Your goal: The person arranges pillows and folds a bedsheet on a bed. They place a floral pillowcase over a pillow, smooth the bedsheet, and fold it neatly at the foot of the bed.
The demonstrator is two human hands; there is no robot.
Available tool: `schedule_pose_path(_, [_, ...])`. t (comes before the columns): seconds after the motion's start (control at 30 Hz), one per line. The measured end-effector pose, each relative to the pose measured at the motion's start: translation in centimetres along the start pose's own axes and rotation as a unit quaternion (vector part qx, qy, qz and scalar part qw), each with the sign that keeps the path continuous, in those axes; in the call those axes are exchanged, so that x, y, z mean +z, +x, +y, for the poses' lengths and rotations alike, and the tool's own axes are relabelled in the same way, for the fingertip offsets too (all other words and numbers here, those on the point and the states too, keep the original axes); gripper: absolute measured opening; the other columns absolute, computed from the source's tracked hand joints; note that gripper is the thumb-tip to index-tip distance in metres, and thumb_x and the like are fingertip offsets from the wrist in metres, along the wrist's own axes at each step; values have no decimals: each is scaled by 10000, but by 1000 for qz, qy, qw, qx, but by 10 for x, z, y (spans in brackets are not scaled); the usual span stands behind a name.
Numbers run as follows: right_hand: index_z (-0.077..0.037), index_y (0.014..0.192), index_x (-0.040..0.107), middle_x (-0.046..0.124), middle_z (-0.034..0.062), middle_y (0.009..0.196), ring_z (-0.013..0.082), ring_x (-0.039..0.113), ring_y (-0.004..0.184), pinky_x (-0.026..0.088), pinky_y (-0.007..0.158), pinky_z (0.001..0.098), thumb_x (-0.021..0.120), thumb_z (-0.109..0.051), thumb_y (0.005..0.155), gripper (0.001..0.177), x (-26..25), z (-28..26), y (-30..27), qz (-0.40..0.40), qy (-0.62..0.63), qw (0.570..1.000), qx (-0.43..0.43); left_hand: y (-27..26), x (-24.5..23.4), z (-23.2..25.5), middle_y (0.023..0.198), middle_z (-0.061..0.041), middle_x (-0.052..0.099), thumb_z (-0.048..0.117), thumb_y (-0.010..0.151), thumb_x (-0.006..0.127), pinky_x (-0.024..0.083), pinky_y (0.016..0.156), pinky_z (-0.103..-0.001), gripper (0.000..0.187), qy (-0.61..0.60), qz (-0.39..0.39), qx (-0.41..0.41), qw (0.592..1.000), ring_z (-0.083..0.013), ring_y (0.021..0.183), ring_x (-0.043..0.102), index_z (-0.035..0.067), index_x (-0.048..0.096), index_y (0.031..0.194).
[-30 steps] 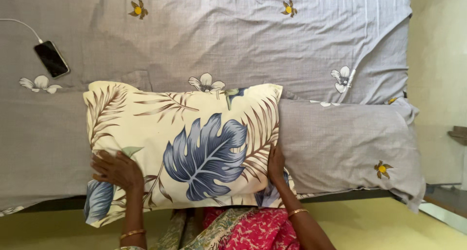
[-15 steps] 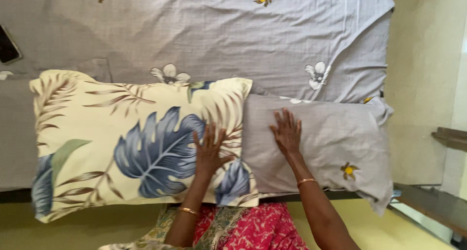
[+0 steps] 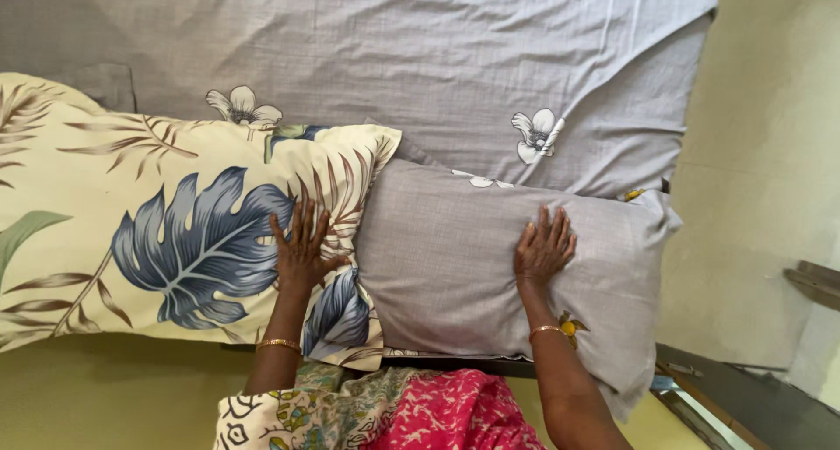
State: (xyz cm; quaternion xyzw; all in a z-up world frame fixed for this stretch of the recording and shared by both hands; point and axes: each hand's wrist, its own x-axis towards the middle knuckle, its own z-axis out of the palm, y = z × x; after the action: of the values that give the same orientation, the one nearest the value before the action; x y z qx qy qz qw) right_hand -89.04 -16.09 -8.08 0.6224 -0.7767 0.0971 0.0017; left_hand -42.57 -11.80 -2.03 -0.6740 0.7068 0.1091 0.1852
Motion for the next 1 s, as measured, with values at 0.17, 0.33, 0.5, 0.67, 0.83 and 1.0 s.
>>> schedule_pose_path(0.17, [-196, 1503, 572, 461, 129, 1615, 302, 402, 1491, 238, 1215, 524, 504, -326, 1067, 460, 2, 10, 6, 25, 4, 1000, 0, -1, -28, 56, 1702, -222, 57, 562, 837, 610, -56, 1161, -690, 1015, 228, -52, -43, 971, -347, 1567, -10, 64, 209, 1625])
schedule_pose_path(0.33, [-201, 1486, 568, 464, 115, 1614, 294, 405, 1492, 250, 1231, 506, 500, -324, 1063, 447, 8, 7, 1, 6, -7, 1000, 16, -16, -49, 190, 1630, -265, -16, 503, 819, 813, -41, 1137, -704, 1142, -296, 62, 123, 945, -372, 1509, -36, 6, 99, 1558])
schedule_pose_path(0.5, [-193, 1479, 569, 459, 121, 1603, 304, 412, 1477, 260, 1220, 504, 496, -326, 1043, 462, 5, 2, 5, 22, 6, 1000, 13, -15, -66, 273, 1676, -278, -28, 580, 568, 901, -1, 1197, -735, 1418, -216, -87, 41, 972, -473, 1547, -50, 100, 83, 1622])
schedule_pose_path(0.67, [-175, 1483, 565, 456, 127, 1604, 306, 421, 1478, 275, 1216, 506, 507, -314, 1049, 460, 4, 3, 9, 38, 7, 999, 6, -3, -65, 324, 1669, -327, -2, 456, 535, 953, 47, 1172, -756, 1450, -133, -49, 30, 989, -495, 1547, 1, 47, 97, 1632])
schedule_pose_path(0.83, [-170, 1468, 552, 457, 135, 1593, 307, 421, 1477, 304, 1209, 511, 516, -305, 1048, 444, 9, 5, 4, 55, 12, 998, -8, -5, -45, 351, 1677, -302, 10, 414, 507, 960, 77, 1173, -763, 1454, -131, -46, 23, 990, -477, 1557, 23, 86, 105, 1637])
schedule_pose_path(1.0, [-116, 1494, 520, 462, 181, 1580, 331, 408, 1464, 307, 1186, 514, 468, -372, 1056, 510, 8, 39, 24, 6, 43, 991, -126, -4, -19, 360, 1707, -221, 9, 377, 446, 981, 54, 1214, -735, 1505, -143, 22, -3, 989, -414, 1582, 8, 137, 98, 1641])
